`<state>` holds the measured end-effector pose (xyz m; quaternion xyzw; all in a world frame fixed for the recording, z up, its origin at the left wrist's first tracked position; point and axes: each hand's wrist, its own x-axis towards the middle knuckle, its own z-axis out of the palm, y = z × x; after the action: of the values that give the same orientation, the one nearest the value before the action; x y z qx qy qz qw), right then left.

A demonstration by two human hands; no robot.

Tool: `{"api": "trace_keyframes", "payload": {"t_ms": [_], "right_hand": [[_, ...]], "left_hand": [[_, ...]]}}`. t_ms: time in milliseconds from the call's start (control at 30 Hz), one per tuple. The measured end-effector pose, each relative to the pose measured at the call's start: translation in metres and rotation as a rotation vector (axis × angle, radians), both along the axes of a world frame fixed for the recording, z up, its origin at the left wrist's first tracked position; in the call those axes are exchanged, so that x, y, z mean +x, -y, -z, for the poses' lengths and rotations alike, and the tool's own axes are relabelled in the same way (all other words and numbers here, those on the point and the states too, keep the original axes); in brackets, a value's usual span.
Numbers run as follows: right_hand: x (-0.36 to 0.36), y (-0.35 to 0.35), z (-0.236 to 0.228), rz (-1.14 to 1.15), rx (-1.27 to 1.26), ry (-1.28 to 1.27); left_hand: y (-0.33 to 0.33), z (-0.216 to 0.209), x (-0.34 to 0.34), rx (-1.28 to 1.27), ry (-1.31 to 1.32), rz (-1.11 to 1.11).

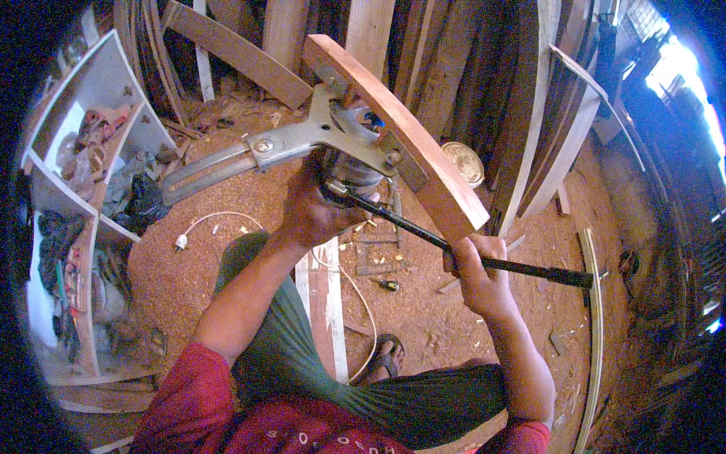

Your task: The person assembles a handheld woodworking router by attaching a wooden guide fence. They use a wrench to tighten the mounting screws and a hex key to adjust the depth of the router bit. The person then tests the fit of the guide against the tool body.

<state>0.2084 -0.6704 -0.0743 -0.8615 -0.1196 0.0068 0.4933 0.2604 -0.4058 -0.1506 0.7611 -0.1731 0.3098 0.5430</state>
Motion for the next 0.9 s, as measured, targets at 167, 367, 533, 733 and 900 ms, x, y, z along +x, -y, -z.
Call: {"api": "trace_keyframes", "payload": {"t_ms": [167, 367, 533, 733, 900], "right_hand": [[0.003, 0.004, 0.008, -0.006, 0.049, -0.03], [0.003, 0.004, 0.008, 0.007, 0.065, -0.094], [0.001, 0.002, 0.007, 0.001, 0.091, -0.105], [0.003, 0.005, 0.009, 0.017, 0.121, -0.127], [0.007, 0.005, -0.001, -0.029, 0.028, 0.043]], "left_hand": [[-0.002, 0.002, 0.002, 0.056, 0.036, -0.019], [-0.006, 0.008, 0.004, 0.162, 0.04, -0.049], [-0.007, 0.006, 0.004, 0.174, 0.039, -0.038], [-0.004, 0.005, 0.003, 0.125, 0.017, -0.025], [0.008, -0.011, -0.001, -0.035, 0.015, -0.011]]}}
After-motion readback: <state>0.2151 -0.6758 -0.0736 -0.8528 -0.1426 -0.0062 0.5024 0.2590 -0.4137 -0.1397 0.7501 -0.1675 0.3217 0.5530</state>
